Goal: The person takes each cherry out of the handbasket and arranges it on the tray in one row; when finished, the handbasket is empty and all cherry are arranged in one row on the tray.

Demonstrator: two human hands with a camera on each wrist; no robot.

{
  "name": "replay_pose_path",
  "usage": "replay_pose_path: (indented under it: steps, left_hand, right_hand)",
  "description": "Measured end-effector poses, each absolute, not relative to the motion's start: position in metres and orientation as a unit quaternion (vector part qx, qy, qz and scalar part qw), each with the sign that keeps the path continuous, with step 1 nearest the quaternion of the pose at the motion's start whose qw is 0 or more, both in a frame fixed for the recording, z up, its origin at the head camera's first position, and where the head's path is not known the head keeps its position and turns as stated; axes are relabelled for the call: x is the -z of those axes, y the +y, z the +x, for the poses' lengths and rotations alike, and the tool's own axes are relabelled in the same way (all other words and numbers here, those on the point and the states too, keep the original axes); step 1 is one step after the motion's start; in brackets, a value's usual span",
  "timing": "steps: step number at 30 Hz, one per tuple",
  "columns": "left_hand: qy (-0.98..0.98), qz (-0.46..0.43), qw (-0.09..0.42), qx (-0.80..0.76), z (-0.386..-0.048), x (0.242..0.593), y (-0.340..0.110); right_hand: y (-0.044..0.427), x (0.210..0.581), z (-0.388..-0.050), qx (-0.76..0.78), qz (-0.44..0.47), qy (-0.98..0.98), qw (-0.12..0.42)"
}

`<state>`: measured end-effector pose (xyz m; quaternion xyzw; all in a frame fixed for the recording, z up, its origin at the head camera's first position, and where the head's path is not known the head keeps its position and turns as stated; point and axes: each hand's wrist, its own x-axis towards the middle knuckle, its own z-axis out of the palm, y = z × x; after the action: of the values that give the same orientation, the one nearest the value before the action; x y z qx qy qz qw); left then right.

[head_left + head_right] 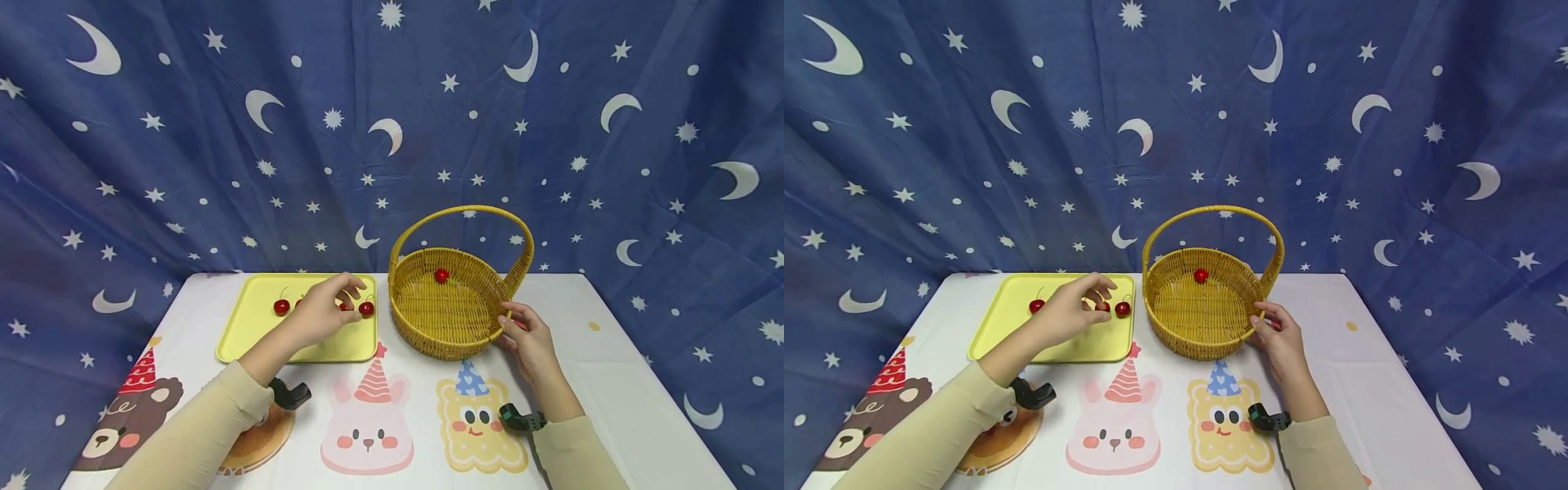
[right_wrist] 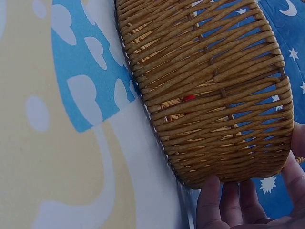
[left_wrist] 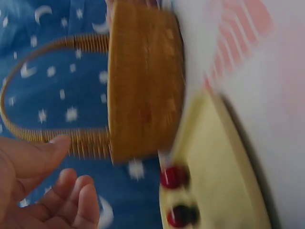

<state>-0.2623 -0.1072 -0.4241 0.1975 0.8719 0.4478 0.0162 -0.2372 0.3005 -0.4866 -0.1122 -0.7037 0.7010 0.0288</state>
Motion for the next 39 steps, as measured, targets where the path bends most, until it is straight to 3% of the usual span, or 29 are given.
replay_pose_path:
  steps: [8,17,28,39]
  left_hand:
    - [0.832,0.268,0.056,-0.482,-0.266,0.419,-0.035]
    - [0.842,0.282,0.107,-0.447,-0.306,0.433,0.024]
    - [0.873,0.248,0.109,-0.407,-0.348,0.447,0.054]
    - [0.867,0.194,0.174,-0.424,-0.363,0.462,0.073]
  right_hand:
    - [0.303,0.490,-0.239,-0.697,-0.112,-0.708,0.032]
    - [0.302,0.491,-0.239,-0.693,-0.111,-0.712,0.022]
    - [0.303,0.490,-0.240,-0.704,-0.104,-0.702,0.023]
    - [0.304,0.490,-0.239,-0.696,-0.109,-0.709,0.021]
